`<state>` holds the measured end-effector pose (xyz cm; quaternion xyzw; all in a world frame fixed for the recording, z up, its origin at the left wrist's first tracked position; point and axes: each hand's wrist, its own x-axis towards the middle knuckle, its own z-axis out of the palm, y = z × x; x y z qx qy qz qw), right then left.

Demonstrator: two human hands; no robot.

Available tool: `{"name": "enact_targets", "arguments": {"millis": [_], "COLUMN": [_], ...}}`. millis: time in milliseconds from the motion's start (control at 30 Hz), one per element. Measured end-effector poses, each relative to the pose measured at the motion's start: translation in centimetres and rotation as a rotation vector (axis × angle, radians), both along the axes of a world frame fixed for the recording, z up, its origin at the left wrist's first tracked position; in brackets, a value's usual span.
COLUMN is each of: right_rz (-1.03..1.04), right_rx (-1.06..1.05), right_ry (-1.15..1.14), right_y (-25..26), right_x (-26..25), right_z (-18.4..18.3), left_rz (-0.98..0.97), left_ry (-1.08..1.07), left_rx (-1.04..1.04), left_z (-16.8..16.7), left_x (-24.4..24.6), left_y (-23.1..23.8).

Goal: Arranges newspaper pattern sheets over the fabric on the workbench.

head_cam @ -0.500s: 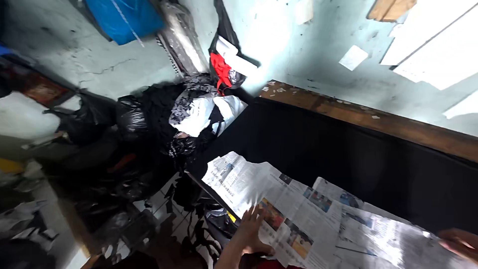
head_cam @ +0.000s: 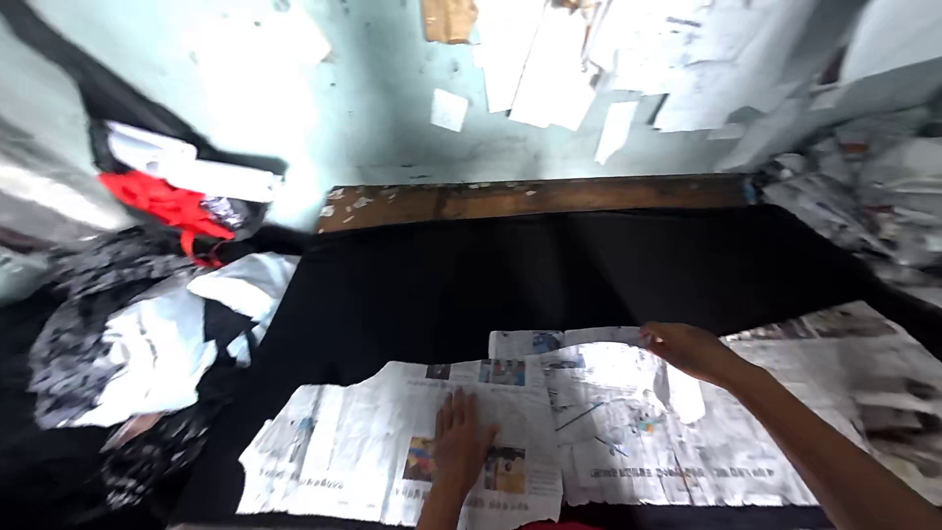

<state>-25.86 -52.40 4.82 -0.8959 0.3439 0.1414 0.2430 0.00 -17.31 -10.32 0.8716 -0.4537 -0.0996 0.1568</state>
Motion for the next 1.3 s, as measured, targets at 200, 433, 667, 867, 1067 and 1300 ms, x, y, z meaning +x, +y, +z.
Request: {"name": "enact_targets", "arguments": {"millis": [200, 433, 667, 867, 1067, 1300], "right_rz": [0.199, 0.016, -0.388, -0.448, -0.606, -0.348], "right_rx": [0.064, 0.342, 0.152, 0.097, 0.191, 0.411], "right_ry": [-0.151, -0.540, -0.083, 0.070, -0.279, -0.292], "right_y": [8.7, 6.6, 2.3, 3.2, -3.3, -4.4], "right_x": [2.7, 6.1, 10.7, 10.0, 1.4, 4.4], "right_z": [0.3, 0.6, -7.3, -5.8, -6.7, -9.8], "left_rz": [0.019, 0.040, 0.036, 0.029, 0.021, 0.067], "left_ry": [-0.148, -0.165, -0.137, -0.169, -0.171, -0.166], "left_rx": [-0.073, -0.108, -0.063, -0.066, -0.069, -0.242], "left_z": [-4.0, -5.3, -4.4, -4.8, -5.1, -5.3], "left_x": [-0.9, -0.9, -1.1, -1.1, -1.0, -0.9], "left_y": [-0.8, -0.6, -0.7, -0.8, -0.6, -0.6]}}
